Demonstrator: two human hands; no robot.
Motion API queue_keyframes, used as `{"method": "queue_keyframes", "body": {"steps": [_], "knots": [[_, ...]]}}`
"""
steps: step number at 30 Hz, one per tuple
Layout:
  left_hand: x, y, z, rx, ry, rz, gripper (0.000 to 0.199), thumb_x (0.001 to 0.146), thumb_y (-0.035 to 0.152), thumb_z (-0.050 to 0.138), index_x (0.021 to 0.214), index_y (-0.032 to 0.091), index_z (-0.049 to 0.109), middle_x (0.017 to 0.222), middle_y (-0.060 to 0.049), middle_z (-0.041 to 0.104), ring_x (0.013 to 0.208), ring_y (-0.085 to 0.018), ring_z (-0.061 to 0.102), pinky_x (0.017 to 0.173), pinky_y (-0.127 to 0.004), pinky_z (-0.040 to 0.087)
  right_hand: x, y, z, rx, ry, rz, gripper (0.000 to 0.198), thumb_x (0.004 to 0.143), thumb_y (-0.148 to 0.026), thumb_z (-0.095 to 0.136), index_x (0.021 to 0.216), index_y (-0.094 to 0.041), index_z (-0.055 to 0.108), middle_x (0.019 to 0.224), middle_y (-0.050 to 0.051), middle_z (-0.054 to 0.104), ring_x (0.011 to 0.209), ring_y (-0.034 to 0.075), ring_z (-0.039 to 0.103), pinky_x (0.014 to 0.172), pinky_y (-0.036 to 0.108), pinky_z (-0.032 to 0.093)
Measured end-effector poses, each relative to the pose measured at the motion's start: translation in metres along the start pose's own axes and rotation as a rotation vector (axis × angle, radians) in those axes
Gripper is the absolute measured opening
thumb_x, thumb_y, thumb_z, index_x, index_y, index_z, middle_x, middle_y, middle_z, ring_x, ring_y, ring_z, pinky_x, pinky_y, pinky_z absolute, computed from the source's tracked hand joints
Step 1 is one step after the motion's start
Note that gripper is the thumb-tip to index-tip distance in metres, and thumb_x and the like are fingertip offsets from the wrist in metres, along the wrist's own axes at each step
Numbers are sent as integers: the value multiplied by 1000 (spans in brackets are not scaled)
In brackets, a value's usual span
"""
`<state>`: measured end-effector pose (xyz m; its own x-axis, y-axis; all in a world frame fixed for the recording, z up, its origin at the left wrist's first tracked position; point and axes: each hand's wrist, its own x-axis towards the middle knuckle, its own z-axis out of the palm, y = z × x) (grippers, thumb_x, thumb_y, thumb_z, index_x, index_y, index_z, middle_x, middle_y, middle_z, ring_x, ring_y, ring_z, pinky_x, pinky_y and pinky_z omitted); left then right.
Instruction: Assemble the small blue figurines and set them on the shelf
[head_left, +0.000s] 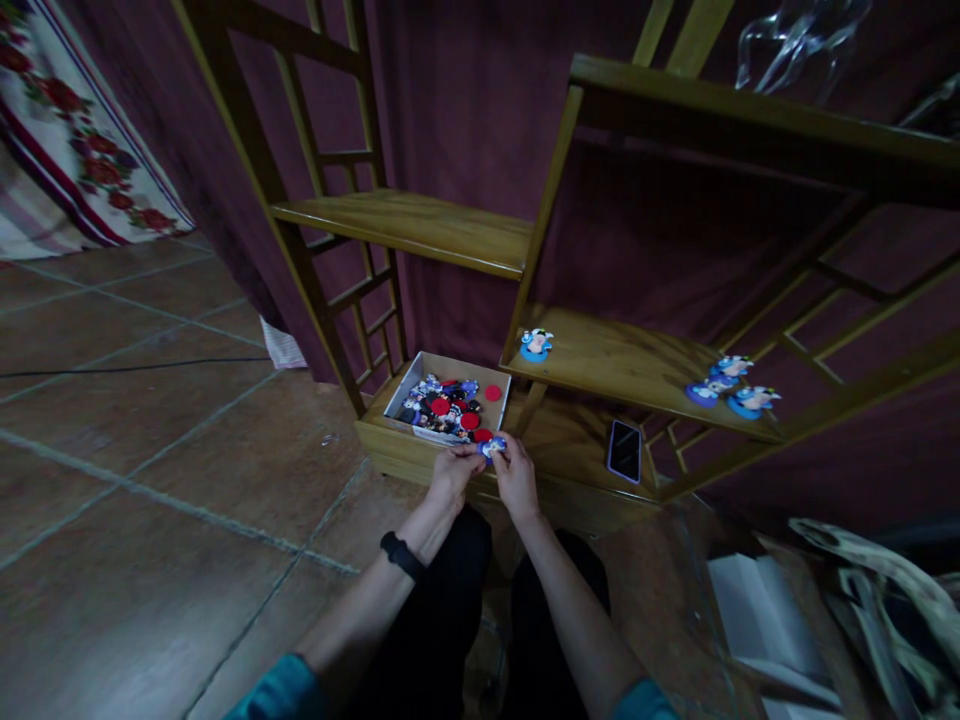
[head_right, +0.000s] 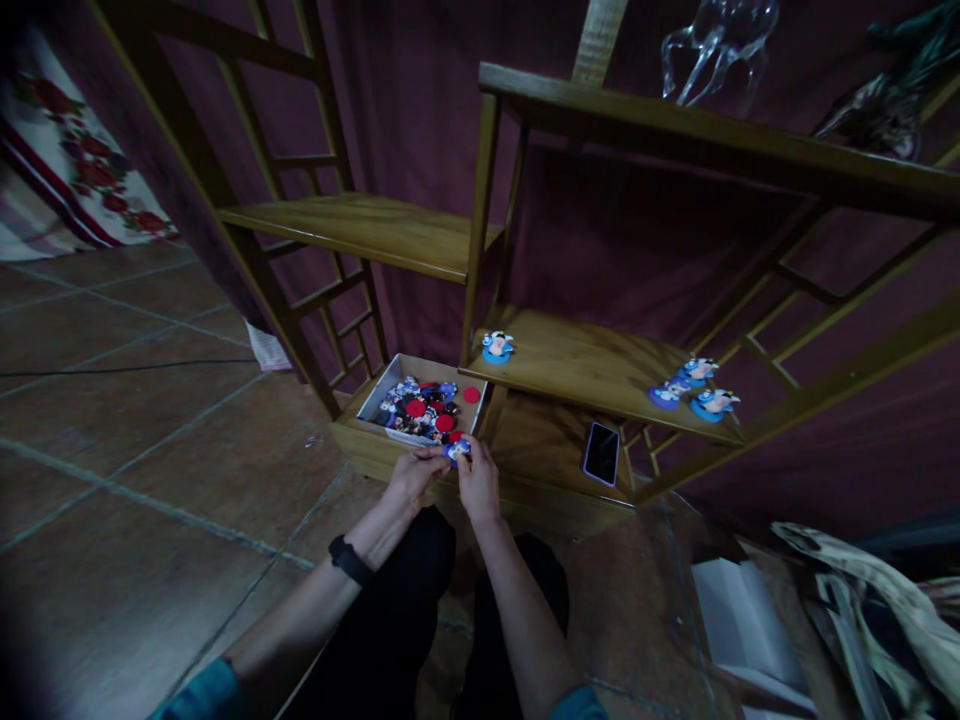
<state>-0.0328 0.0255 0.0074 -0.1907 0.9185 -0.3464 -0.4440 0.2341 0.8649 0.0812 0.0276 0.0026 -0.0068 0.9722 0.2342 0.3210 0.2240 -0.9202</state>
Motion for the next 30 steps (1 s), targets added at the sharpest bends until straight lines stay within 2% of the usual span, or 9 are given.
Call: {"method": "queue_keyframes", "body": {"steps": [6, 13, 18, 20, 24, 30], "knots": [[1, -6, 2, -55, 19, -31, 12, 49, 7, 68, 60, 10, 66, 52, 0, 60, 48, -7, 51, 52, -20, 41, -2, 3, -3, -54, -4, -51, 33, 81, -24, 49, 112, -27, 58, 108, 5, 61, 99, 21, 57, 90, 32, 41], [-5, -13, 3, -190, 45, -95, 13, 54, 6, 71, 63, 10, 63, 60, -1, 63, 51, -7, 56, 53, -17, 47, -3, 14, -8, -102, -26, -85, 33, 79, -24, 53, 111, -26, 59, 106, 5, 64, 93, 20, 61, 86, 32, 47], [-6, -14, 1, -188, 37, -201, 14, 61, 1, 69, 68, 10, 61, 56, -1, 62, 46, -8, 57, 50, -19, 49, -1, 27, -17, 93, -53, -17, 44, 76, -25, 58, 119, -25, 54, 100, 4, 66, 87, 17, 64, 82, 31, 50], [-5, -15, 1, -190, 17, -229, 14, 64, -1, 66, 71, 10, 61, 57, -2, 63, 47, -9, 58, 51, -20, 50, -3, 33, -24, 114, -23, 16, 41, 75, -27, 59, 116, -23, 57, 102, 5, 66, 89, 17, 63, 84, 31, 48], [-4, -18, 5, -171, -20, -264, 15, 66, -3, 63, 73, 10, 61, 60, -3, 64, 49, -10, 60, 53, -20, 51, -10, 41, -35, 152, -64, 102, 37, 74, -28, 59, 112, -24, 60, 98, 3, 68, 88, 16, 63, 86, 33, 47], [-1, -29, 9, -104, -61, -262, 18, 64, -3, 66, 75, 10, 61, 60, -3, 65, 51, -11, 62, 56, -21, 53, -15, 34, -35, 111, -139, 141, 23, 71, -28, 60, 92, -23, 66, 89, 0, 70, 85, 18, 63, 81, 33, 48]]}}
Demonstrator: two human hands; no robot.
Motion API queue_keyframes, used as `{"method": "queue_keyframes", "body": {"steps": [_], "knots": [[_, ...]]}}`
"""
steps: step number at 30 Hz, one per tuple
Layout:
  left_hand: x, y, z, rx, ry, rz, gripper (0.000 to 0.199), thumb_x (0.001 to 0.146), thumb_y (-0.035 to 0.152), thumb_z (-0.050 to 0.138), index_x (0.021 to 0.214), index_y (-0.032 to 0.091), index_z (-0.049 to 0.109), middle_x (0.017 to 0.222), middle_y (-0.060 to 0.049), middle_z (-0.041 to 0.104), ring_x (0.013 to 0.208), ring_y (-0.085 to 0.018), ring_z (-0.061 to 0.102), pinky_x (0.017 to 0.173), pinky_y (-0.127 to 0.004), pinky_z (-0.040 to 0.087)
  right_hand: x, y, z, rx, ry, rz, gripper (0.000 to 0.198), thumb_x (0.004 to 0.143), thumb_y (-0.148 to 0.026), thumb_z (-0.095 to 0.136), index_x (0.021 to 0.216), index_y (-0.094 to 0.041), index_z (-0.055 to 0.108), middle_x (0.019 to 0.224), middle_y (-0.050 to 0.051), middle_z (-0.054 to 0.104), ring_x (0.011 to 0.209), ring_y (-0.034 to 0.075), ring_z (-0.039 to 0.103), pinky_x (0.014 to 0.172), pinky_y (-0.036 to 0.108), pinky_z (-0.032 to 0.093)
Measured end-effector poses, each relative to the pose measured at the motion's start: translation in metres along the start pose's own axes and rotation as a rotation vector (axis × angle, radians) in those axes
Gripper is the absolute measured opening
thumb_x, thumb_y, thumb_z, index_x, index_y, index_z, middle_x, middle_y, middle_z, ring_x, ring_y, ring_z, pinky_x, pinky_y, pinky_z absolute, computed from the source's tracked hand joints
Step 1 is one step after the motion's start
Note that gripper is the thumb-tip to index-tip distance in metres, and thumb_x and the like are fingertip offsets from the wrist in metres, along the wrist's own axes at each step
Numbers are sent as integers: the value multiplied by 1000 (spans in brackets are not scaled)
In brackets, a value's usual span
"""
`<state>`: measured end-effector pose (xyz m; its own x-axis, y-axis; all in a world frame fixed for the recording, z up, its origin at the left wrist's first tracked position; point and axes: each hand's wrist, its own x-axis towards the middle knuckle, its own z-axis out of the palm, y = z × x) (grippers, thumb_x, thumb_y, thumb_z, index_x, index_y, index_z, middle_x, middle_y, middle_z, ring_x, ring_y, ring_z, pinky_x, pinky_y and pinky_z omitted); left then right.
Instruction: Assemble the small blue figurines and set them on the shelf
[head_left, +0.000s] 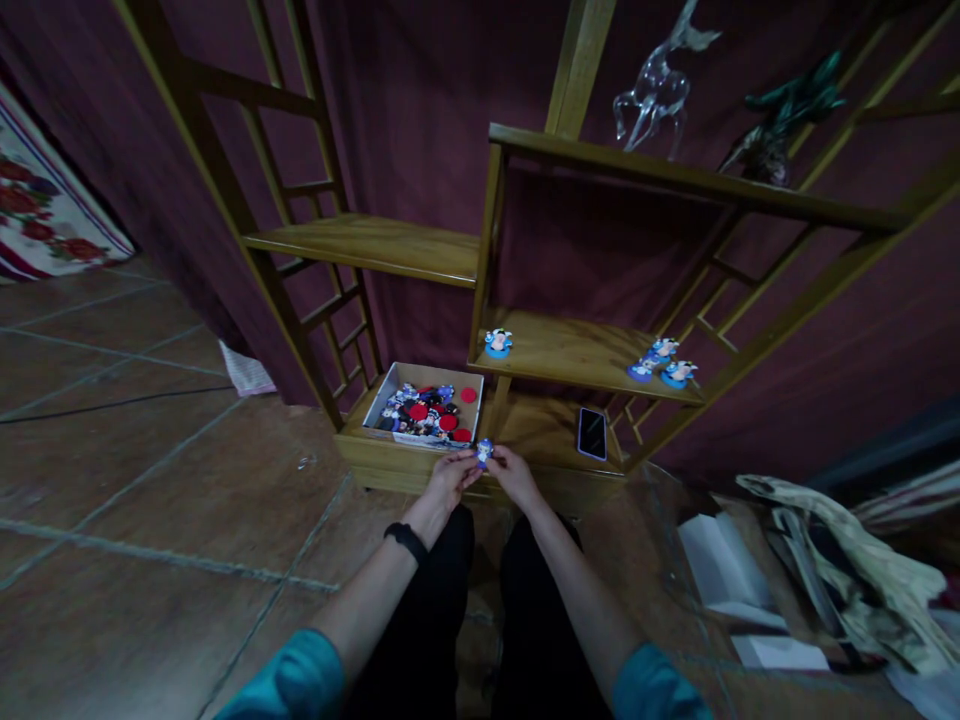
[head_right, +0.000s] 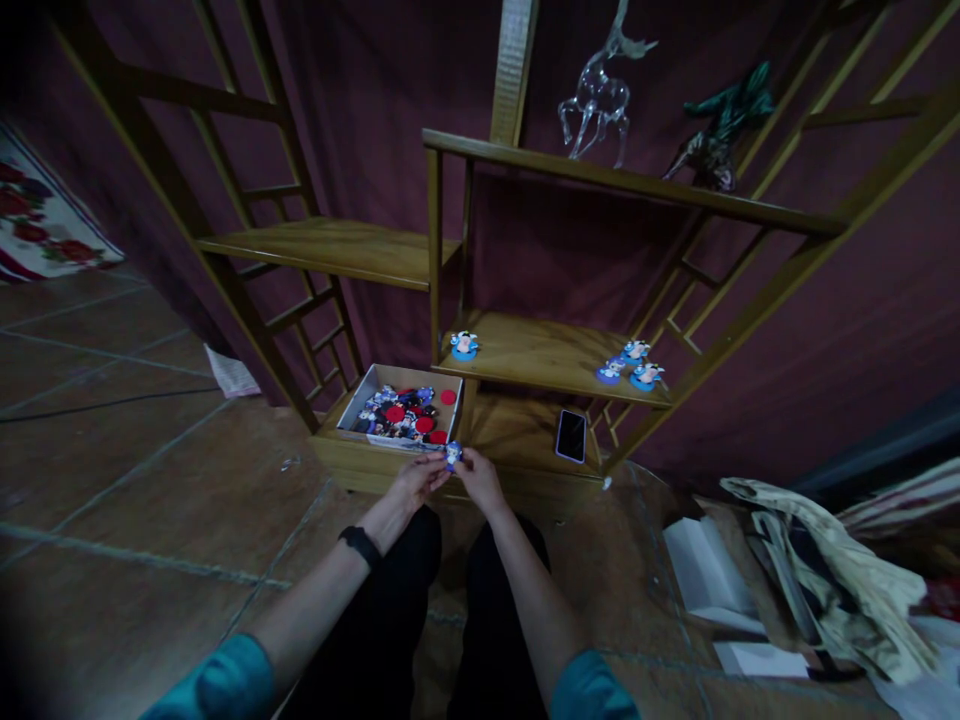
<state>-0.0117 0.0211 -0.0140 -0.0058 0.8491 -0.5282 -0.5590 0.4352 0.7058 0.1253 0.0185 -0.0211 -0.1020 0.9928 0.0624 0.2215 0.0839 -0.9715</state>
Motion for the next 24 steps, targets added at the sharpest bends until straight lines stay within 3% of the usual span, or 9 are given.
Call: {"method": "queue_keyframes", "body": {"steps": [6, 14, 18, 24], "knots": [[3, -7, -1, 19, -7, 62, 20, 63, -2, 67, 76, 11, 59, 63, -3, 65, 54, -12, 63, 57, -22, 53, 1, -3, 6, 60, 54, 79, 18, 69, -31, 61, 81, -21, 68, 75, 0, 70, 75, 18, 64, 69, 29, 51], [-7, -5, 5, 64, 16, 98, 22, 61, 0, 68, 73, 14, 55, 61, -1, 63, 52, -11, 62, 58, -23, 53, 6, 3, 7, 273, 74, 205, 22, 58, -35, 71, 73, -19, 68, 71, 0, 70, 72, 20, 66, 69, 32, 54], [-11, -1, 7, 70, -74, 74, 18, 66, 12, 70, 79, 13, 58, 62, -2, 64, 52, -10, 61, 58, -24, 53, 7, 5, 6, 464, 72, 279, 35, 50, -36, 76, 78, -17, 67, 74, 1, 70, 67, 17, 66, 72, 34, 54], [-10, 0, 4, 74, -156, 63, 19, 67, 17, 71, 84, 13, 63, 64, -2, 65, 51, -8, 59, 56, -20, 51, 3, -1, 2, 573, 36, 300, 39, 53, -37, 78, 83, -15, 66, 80, 4, 71, 68, 16, 67, 73, 32, 55]]}}
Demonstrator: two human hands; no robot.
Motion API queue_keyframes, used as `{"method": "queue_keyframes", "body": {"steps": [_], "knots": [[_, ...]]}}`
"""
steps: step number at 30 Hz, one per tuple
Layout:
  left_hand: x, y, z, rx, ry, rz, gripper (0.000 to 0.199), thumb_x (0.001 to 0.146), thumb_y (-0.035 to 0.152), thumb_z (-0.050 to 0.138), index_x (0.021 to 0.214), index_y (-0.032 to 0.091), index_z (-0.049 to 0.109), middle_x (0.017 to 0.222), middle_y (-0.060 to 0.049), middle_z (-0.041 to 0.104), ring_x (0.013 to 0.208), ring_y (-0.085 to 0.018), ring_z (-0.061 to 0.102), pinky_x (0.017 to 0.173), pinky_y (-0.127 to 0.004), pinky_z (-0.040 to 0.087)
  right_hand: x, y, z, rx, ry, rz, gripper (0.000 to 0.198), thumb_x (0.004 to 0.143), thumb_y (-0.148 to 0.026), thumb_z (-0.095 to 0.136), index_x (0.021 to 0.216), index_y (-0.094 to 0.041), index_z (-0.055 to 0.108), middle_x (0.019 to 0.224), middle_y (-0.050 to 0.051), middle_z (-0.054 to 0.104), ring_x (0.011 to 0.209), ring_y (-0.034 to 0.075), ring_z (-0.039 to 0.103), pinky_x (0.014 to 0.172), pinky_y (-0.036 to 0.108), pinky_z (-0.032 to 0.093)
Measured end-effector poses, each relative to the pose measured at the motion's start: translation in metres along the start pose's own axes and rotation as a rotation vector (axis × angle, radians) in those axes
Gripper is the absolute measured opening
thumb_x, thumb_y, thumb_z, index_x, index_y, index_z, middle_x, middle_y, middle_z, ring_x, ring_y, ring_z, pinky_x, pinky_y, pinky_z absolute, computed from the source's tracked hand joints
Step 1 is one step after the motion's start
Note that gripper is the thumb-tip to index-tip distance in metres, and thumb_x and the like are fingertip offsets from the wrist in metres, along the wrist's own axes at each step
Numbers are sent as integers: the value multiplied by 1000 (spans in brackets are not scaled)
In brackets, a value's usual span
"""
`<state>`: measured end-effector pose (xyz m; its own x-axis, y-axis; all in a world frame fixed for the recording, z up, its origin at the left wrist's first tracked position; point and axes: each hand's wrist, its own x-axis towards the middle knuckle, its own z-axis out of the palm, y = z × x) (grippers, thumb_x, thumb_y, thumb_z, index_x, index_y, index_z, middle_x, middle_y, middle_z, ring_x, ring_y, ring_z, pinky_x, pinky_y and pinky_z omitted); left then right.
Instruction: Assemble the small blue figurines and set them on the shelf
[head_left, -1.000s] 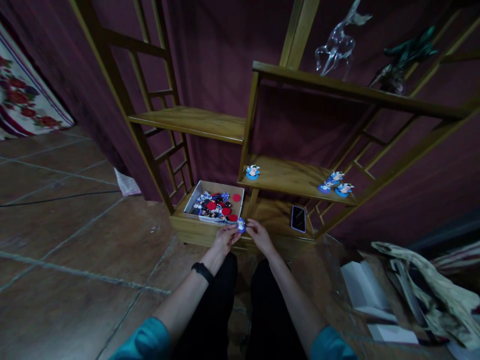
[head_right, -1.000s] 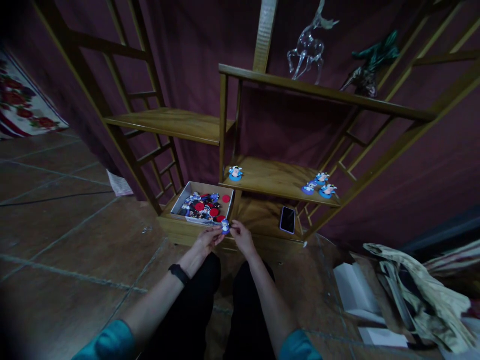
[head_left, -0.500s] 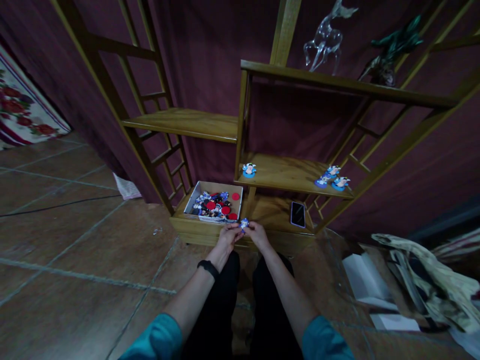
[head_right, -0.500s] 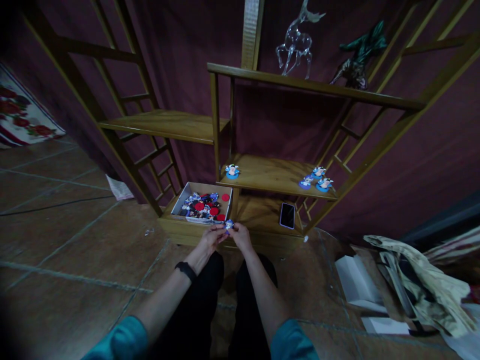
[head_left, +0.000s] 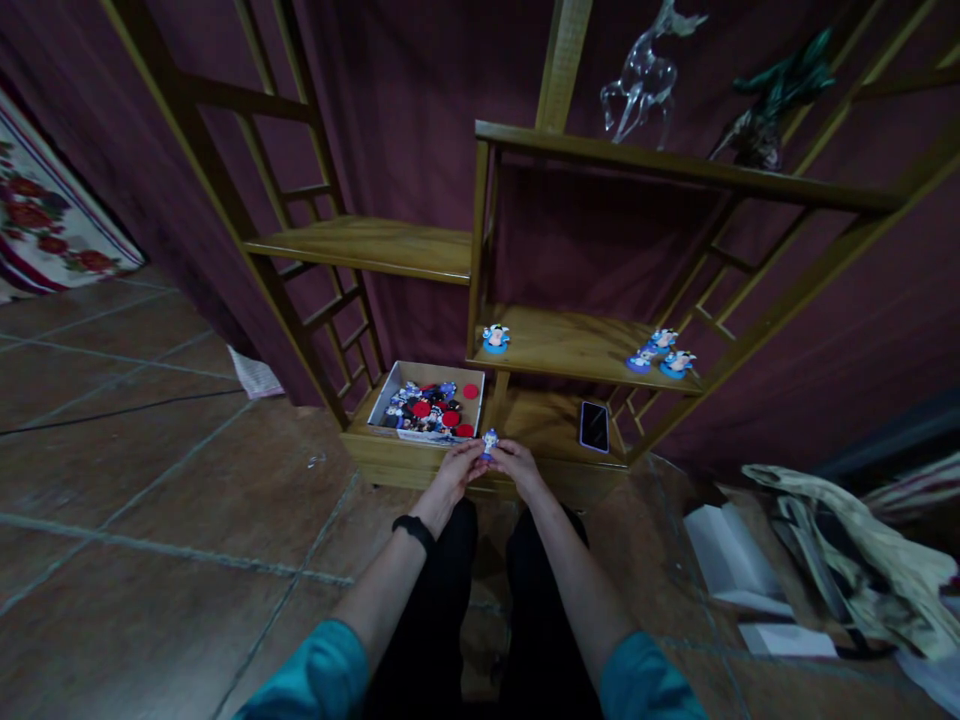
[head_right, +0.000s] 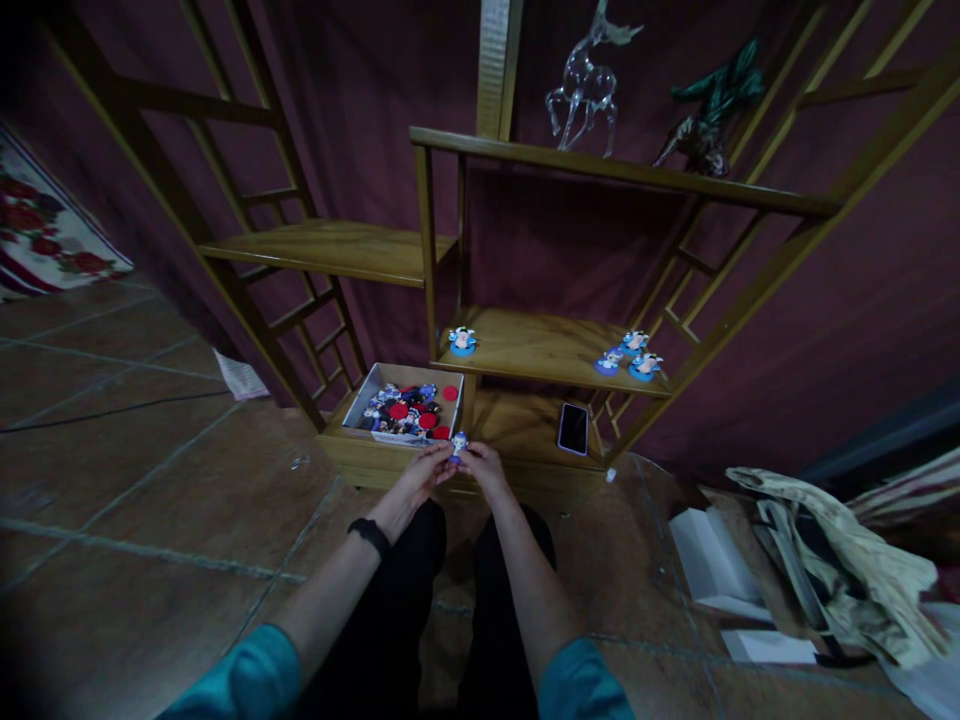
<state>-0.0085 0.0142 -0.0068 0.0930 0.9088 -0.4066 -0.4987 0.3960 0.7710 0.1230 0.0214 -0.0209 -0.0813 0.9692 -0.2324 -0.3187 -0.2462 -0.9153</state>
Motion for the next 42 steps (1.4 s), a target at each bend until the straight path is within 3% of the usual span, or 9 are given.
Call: {"method": "queue_keyframes", "body": {"steps": [13, 23, 42], "knots": [[2, -1, 1, 57, 17, 0, 10, 67, 12, 69, 75, 10, 64, 58, -4, 64, 47, -9, 58, 52, -19, 49, -3, -1, -1, 38, 75, 5, 31, 53, -36, 79, 70, -15, 62, 67, 3, 68, 59, 15, 65, 66, 33, 57], [1, -1, 3, 38, 2, -6, 15, 66, 12, 70, 80, 12, 64, 64, -4, 65, 52, -9, 60, 54, -20, 50, -9, -7, 2, 63, 52, -14, 33, 51, -34, 78, 73, -15, 64, 74, 3, 69, 67, 16, 67, 74, 34, 54], [1, -2, 4, 8, 60, -15, 12, 68, 2, 67, 75, 10, 64, 65, -5, 65, 54, -9, 60, 55, -20, 50, -8, -5, 3, 92, 66, 23, 30, 46, -27, 79, 69, -15, 64, 74, 4, 70, 71, 17, 67, 73, 32, 52]]}}
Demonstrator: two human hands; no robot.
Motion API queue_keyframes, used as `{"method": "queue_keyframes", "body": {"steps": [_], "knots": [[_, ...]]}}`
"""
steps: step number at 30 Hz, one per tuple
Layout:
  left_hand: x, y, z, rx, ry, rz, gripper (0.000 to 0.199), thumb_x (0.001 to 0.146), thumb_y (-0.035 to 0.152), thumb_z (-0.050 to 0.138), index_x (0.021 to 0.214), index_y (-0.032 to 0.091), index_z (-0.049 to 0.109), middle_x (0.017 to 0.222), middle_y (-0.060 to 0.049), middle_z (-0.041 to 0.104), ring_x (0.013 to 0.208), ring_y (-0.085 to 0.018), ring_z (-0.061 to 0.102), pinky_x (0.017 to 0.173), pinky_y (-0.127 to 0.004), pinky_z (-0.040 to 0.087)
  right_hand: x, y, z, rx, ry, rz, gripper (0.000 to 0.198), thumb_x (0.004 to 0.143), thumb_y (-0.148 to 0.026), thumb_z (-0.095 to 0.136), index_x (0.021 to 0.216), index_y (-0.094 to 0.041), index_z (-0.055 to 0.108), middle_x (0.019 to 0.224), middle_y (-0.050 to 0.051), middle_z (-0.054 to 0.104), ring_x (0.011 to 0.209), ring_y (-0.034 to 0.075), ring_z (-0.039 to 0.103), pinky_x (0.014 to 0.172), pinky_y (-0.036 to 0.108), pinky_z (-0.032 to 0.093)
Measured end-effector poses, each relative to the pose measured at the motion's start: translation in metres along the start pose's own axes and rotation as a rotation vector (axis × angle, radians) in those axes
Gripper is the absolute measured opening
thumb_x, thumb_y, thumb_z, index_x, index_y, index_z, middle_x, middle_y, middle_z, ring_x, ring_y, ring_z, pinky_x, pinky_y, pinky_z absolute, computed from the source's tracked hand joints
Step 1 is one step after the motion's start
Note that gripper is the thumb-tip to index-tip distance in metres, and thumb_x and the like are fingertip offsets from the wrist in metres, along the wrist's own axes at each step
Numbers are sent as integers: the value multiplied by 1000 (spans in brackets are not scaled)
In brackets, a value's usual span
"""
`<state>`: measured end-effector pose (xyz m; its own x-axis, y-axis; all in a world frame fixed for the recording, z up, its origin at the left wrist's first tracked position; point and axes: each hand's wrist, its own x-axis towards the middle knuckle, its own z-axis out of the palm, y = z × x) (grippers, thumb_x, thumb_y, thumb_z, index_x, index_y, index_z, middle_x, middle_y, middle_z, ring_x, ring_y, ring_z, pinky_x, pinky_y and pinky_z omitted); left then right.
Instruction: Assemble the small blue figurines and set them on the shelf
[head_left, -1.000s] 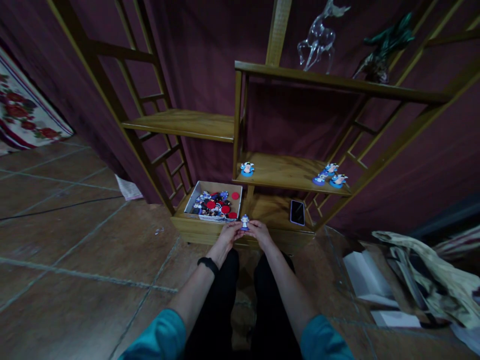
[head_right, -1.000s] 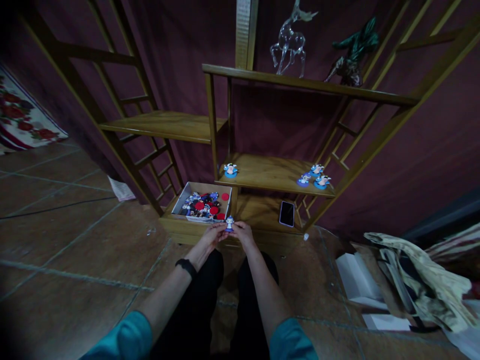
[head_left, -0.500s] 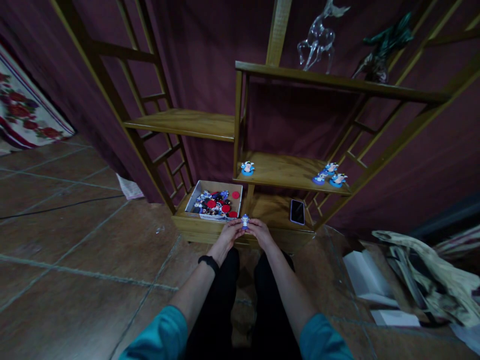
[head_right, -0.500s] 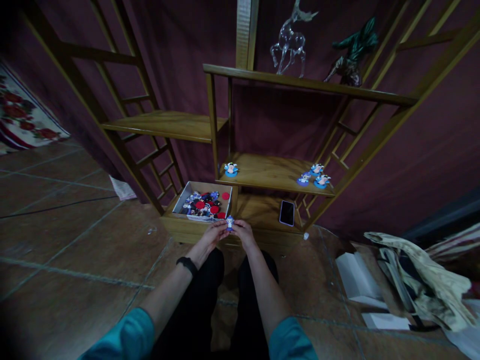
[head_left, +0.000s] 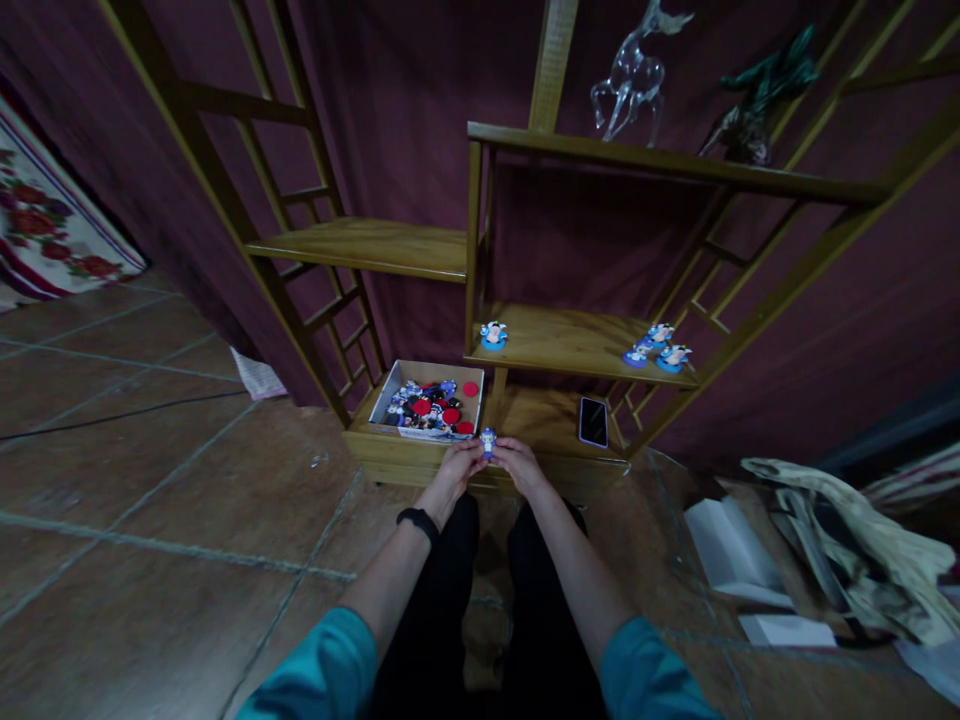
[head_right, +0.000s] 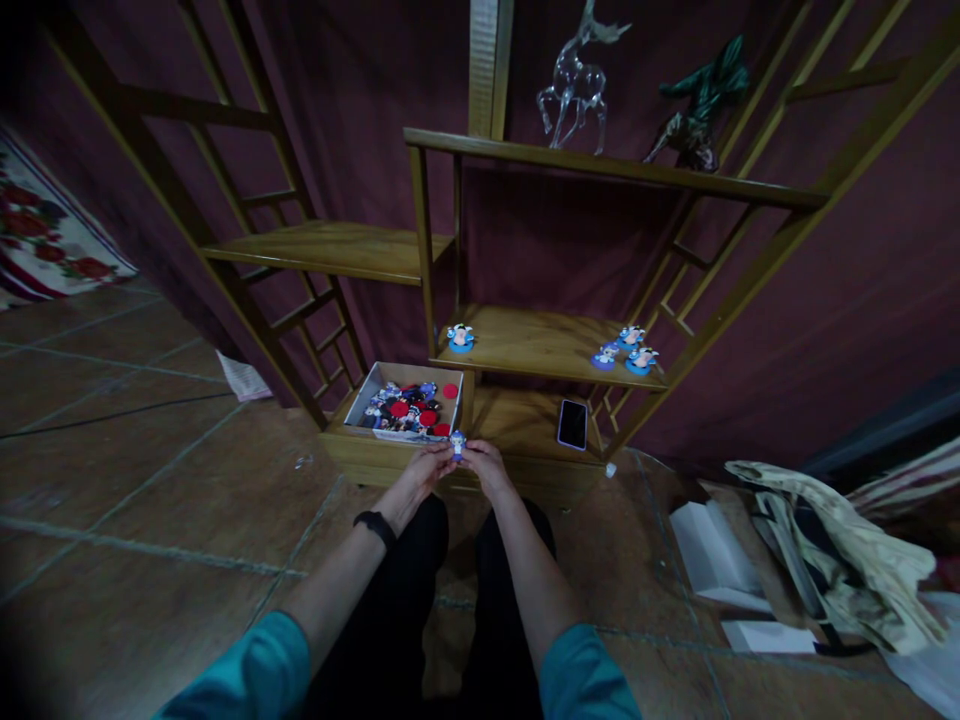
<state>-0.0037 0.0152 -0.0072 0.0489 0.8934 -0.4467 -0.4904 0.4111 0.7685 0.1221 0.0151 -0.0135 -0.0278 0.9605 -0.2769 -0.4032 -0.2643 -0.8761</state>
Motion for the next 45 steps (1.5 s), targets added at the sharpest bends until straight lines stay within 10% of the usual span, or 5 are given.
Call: {"method": "queue_keyframes", "body": {"steps": [45], "knots": [[-18, -5, 1, -108, -189, 44, 2, 75, 10, 63, 76, 9, 65, 67, -6, 67, 58, -9, 60, 59, -19, 51, -37, -20, -14, 84, -127, 15, 22, 56, -20, 78, 74, -14, 68, 76, 5, 72, 78, 18, 68, 85, 34, 51]]}}
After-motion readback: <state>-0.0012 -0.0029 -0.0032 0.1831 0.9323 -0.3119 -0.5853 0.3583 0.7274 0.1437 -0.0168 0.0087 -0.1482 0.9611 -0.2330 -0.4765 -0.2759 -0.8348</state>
